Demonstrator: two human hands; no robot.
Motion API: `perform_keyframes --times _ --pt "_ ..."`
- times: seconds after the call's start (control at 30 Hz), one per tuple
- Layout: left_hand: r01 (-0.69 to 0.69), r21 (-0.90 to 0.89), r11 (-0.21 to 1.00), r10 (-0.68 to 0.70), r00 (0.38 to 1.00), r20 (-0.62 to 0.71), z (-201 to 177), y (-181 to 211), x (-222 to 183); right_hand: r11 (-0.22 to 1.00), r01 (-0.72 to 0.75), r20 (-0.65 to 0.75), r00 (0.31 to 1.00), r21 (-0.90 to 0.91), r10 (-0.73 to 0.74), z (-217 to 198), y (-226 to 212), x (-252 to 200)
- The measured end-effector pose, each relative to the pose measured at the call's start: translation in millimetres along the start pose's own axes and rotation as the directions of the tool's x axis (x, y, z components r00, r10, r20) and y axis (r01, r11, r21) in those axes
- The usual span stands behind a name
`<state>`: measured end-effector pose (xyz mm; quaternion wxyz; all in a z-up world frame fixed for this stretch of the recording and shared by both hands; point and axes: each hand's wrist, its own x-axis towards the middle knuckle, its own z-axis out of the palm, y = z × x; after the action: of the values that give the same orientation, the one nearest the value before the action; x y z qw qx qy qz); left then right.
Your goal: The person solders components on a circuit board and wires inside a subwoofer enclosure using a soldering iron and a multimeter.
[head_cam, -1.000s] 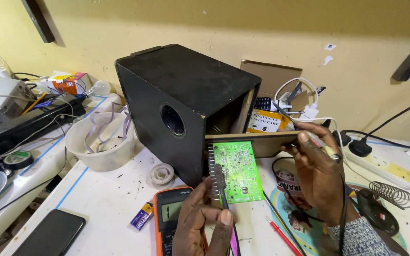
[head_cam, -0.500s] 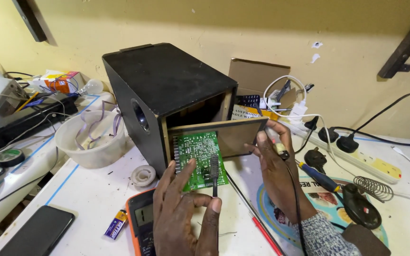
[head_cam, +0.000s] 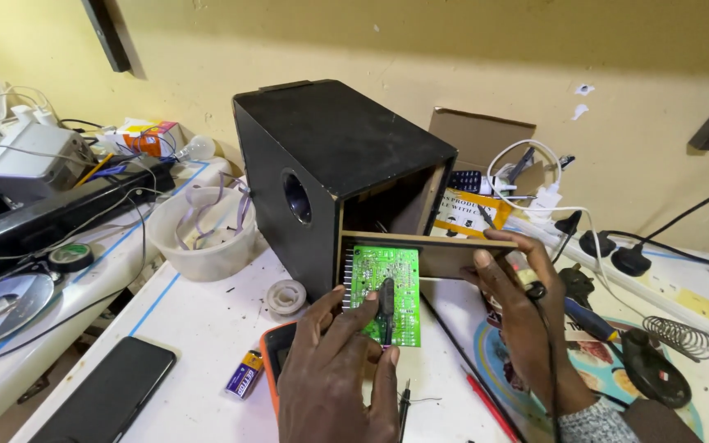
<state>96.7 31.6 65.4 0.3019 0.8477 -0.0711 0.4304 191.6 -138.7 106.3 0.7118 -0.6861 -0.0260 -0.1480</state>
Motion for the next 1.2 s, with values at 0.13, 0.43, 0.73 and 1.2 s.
perform_keyframes --times 0.13,0.43,0.73,1.2 --pt "-0.014 0.087 0.996 0.008 0.997 0.079 -0.1 -4.4 -7.3 0.984 -0.147 0.025 0.989 0.104 0.145 -0.1 4.1 -9.3" --pt "-0.014 0.113 0.993 0.004 0.996 0.087 4.5 -13.8 -23.7 0.947 -0.321 0.032 0.947 0.023 0.320 -3.0 -5.1 -21.3" --pt "0.245 -0.325 0.913 -0.216 0.969 0.122 -13.4 -14.8 -15.5 0.952 0.035 0.014 0.999 -0.306 -0.032 -29.7 -15.3 -29.5" --pt "0.632 -0.633 0.448 -0.795 0.605 0.042 -48.8 -46.1 -91.2 0.925 0.123 0.247 0.943 0.359 -0.221 -85.1 52.3 -55.4"
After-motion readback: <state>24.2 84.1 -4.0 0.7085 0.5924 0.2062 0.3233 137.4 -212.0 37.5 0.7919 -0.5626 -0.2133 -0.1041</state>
